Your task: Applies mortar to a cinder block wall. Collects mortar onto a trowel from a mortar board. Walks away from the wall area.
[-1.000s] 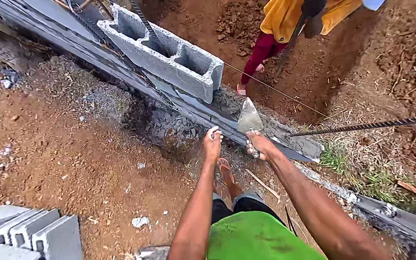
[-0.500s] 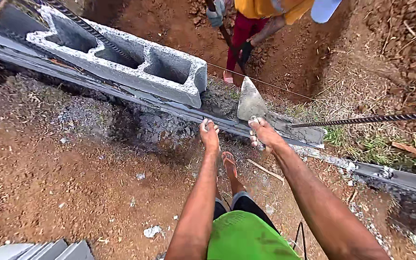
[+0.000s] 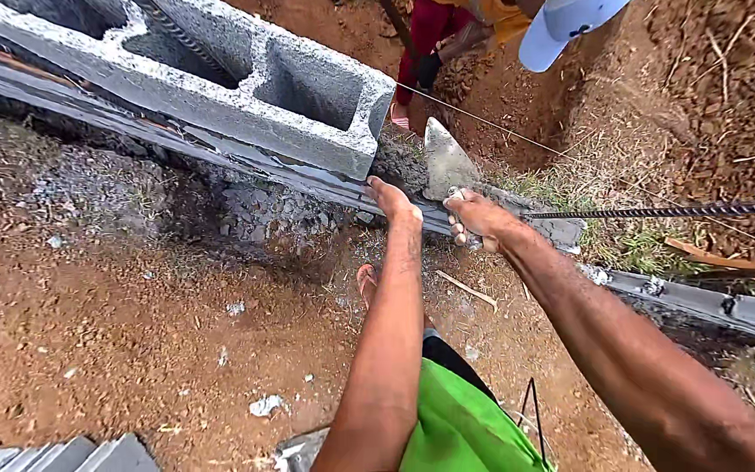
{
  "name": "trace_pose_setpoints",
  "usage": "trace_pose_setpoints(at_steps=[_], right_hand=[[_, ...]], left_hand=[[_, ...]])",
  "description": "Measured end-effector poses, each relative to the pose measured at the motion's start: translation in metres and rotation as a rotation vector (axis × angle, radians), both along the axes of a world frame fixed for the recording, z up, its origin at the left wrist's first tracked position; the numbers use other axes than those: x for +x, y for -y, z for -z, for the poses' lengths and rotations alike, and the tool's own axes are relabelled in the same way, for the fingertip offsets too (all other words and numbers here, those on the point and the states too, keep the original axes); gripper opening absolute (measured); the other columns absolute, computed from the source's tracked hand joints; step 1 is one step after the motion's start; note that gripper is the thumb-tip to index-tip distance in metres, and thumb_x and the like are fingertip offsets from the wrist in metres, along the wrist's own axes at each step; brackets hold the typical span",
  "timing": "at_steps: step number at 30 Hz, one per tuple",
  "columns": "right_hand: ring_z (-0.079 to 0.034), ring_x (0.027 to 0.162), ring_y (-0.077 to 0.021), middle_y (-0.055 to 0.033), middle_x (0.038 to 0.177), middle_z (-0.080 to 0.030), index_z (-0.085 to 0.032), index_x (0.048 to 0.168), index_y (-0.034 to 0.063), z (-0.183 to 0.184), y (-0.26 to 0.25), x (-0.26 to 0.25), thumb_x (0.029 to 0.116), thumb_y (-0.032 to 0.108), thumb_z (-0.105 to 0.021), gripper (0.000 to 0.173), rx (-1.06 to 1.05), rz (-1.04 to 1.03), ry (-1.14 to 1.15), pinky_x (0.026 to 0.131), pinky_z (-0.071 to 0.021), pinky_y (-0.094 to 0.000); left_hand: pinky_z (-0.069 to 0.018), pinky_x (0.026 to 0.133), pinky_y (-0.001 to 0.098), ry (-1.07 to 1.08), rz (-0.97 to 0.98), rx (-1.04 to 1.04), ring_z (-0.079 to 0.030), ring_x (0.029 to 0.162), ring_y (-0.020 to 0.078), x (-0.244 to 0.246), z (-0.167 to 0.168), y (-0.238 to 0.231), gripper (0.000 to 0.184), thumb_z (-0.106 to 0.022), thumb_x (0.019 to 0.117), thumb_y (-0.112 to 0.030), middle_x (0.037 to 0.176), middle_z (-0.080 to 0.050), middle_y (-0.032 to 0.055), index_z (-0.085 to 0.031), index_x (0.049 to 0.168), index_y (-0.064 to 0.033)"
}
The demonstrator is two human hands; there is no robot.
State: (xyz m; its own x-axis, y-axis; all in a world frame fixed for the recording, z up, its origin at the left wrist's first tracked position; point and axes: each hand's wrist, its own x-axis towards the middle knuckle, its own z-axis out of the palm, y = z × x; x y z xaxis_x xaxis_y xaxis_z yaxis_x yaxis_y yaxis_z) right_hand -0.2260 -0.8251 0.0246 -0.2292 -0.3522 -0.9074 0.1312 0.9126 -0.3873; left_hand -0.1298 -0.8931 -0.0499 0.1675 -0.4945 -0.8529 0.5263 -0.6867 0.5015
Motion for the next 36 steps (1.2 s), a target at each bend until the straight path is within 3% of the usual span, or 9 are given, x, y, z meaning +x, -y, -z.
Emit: trace_pose_setpoints(at_steps=[6,9,13,19,25,29,32,36], right_hand=[[-0.047,0.048,-0.0110,-0.0045,0.077,-0.048,-0.037,0.143,0.0168,-0.003,-0.006,0.007,0.1115,0.033,-0.044,0.036,0.005,-0.043,0.013,0.044,-0.0461,-0.0258],[-0.051,0.053,-0.0143,-0.0066,0.080,-0.051,-0.036,0.148,0.0154,0.000,-0.015,-0.002,0.1114,0.033,-0.044,0.042,0.002,-0.199,0.024,0.049,-0.0493,-0.0300],[-0.049,0.051,-0.0133,-0.0055,0.076,-0.048,-0.039,0.143,0.0141,0.000,-0.009,-0.021,0.1125,0.031,-0.042,0.035,0.027,-0.278,0.067,0.047,-0.0472,-0.0276],[-0.056,0.056,-0.0193,-0.0126,0.085,-0.054,-0.024,0.159,0.0148,-0.005,-0.009,-0.034,0.1109,0.029,-0.047,0.055,0.069,-0.560,-0.060,0.054,-0.0530,-0.0354],[-0.060,0.057,-0.0251,-0.0197,0.089,-0.062,-0.024,0.161,0.0147,-0.001,-0.003,-0.047,0.1094,0.029,-0.050,0.059,0.039,-0.741,-0.192,0.056,-0.0547,-0.0420],[-0.065,0.065,-0.0314,-0.0246,0.096,-0.064,-0.021,0.162,0.0137,-0.009,-0.010,-0.042,0.1081,0.026,-0.052,0.063,0.036,-0.788,-0.229,0.063,-0.0572,-0.0488],[-0.067,0.071,-0.0344,-0.0262,0.099,-0.065,-0.023,0.162,0.0106,-0.008,-0.015,-0.046,0.1079,0.026,-0.053,0.063,0.012,-0.841,-0.267,0.068,-0.0581,-0.0522],[-0.069,0.086,-0.0431,-0.0271,0.100,-0.067,-0.035,0.154,0.0089,0.006,-0.020,-0.053,0.1050,0.022,-0.057,0.055,-0.073,-0.908,-0.369,0.077,-0.0550,-0.0619]], left_hand=[[-0.0158,0.128,0.0528,0.045,-0.043,0.006,-0.012,0.159,0.0237,-0.007,-0.001,0.005,0.061,-0.022,0.1130,-0.045,0.173,-0.010,0.0071,-0.004,0.167,-0.0214],[-0.0145,0.128,0.0525,0.088,-0.058,-0.011,-0.013,0.159,0.0226,-0.013,0.000,0.001,0.061,-0.024,0.1129,-0.045,0.173,-0.011,0.0054,-0.008,0.166,-0.0215],[-0.0179,0.124,0.0620,0.114,-0.061,0.027,-0.017,0.157,0.0271,-0.011,-0.005,0.001,0.062,-0.026,0.1115,-0.050,0.171,-0.018,0.0092,-0.020,0.164,-0.0195],[-0.0229,0.119,0.0697,0.098,-0.050,0.068,-0.019,0.157,0.0309,-0.008,0.001,-0.002,0.066,-0.026,0.1085,-0.059,0.171,-0.016,0.0080,-0.016,0.165,-0.0272],[-0.0246,0.117,0.0713,0.075,-0.072,0.065,-0.023,0.155,0.0304,-0.009,0.002,0.002,0.067,-0.026,0.1069,-0.063,0.170,-0.022,0.0075,-0.021,0.164,-0.0280],[-0.0273,0.117,0.0700,0.074,-0.099,0.052,-0.026,0.154,0.0295,-0.010,0.002,0.004,0.067,-0.030,0.1067,-0.062,0.168,-0.026,0.0072,-0.025,0.163,-0.0252],[-0.0304,0.117,0.0675,0.035,-0.132,0.029,-0.029,0.153,0.0285,-0.010,0.003,0.005,0.065,-0.030,0.1074,-0.060,0.167,-0.028,0.0075,-0.025,0.163,-0.0253],[-0.0277,0.117,0.0689,0.033,-0.139,0.044,-0.027,0.154,0.0294,-0.010,0.001,0.004,0.066,-0.034,0.1063,-0.060,0.167,-0.027,0.0074,-0.026,0.162,-0.0265]])
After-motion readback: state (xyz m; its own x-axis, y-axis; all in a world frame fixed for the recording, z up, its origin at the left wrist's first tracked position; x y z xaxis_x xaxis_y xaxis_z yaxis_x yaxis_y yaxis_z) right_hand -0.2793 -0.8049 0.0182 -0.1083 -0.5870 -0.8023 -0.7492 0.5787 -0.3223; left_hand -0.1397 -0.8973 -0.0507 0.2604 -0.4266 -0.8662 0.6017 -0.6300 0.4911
